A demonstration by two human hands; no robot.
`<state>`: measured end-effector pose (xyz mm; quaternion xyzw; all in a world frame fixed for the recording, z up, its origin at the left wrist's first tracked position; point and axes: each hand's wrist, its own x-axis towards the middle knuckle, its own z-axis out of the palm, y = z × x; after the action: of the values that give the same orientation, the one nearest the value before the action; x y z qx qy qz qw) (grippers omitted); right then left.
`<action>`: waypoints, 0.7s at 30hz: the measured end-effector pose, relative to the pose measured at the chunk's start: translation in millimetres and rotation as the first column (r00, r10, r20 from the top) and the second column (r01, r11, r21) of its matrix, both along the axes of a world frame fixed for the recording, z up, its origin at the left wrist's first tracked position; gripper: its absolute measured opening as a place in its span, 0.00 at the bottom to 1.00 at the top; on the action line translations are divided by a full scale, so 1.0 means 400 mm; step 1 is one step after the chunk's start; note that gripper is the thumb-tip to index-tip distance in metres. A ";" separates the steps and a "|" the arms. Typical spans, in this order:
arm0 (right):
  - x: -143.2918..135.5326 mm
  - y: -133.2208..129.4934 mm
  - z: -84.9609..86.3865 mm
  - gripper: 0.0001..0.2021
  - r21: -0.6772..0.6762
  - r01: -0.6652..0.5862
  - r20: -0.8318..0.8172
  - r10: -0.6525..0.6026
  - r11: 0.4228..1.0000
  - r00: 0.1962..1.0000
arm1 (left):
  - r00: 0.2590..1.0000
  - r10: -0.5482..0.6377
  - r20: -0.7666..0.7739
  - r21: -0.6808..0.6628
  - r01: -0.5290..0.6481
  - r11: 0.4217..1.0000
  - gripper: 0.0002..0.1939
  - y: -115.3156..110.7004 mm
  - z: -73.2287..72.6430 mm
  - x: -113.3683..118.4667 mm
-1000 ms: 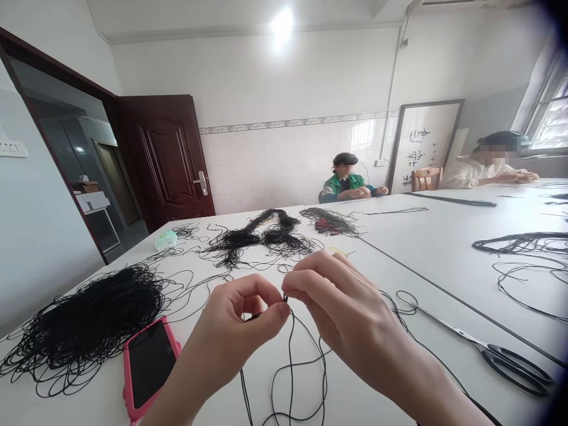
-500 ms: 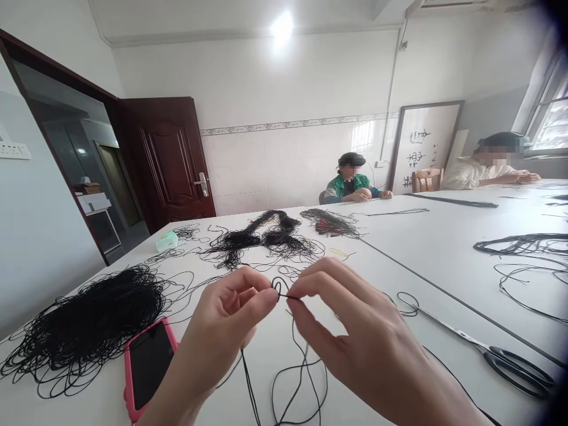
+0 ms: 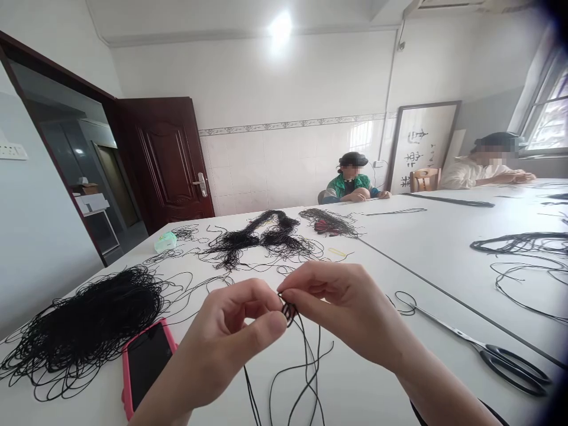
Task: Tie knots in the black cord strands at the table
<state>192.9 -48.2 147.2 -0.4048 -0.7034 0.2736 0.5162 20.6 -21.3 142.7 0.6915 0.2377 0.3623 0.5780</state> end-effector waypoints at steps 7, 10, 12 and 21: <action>0.001 -0.003 0.006 0.08 -0.036 -0.103 -0.082 0.100 0.994 0.992 | 0.943 0.331 -0.027 0.000 -0.331 0.943 0.10 -0.023 0.016 0.025; 0.001 -0.006 0.007 0.10 -0.033 -0.067 -0.060 0.065 0.997 0.996 | 0.914 0.404 -0.034 0.016 -0.403 0.915 0.11 -0.030 0.017 0.034; 0.000 -0.010 0.007 0.12 -0.008 -0.031 -0.017 0.031 0.999 0.999 | 0.891 0.451 -0.054 0.023 -0.451 0.892 0.13 -0.035 0.016 0.039; -0.017 -0.018 0.000 0.08 0.208 0.183 0.099 -0.207 0.961 0.973 | 0.765 0.645 0.000 0.199 -0.632 0.749 0.11 -0.055 0.004 0.062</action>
<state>186.0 -55.4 147.3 -0.4349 -0.7133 0.1255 0.5351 45.6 -43.5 144.2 0.6317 0.4441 0.5345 0.3435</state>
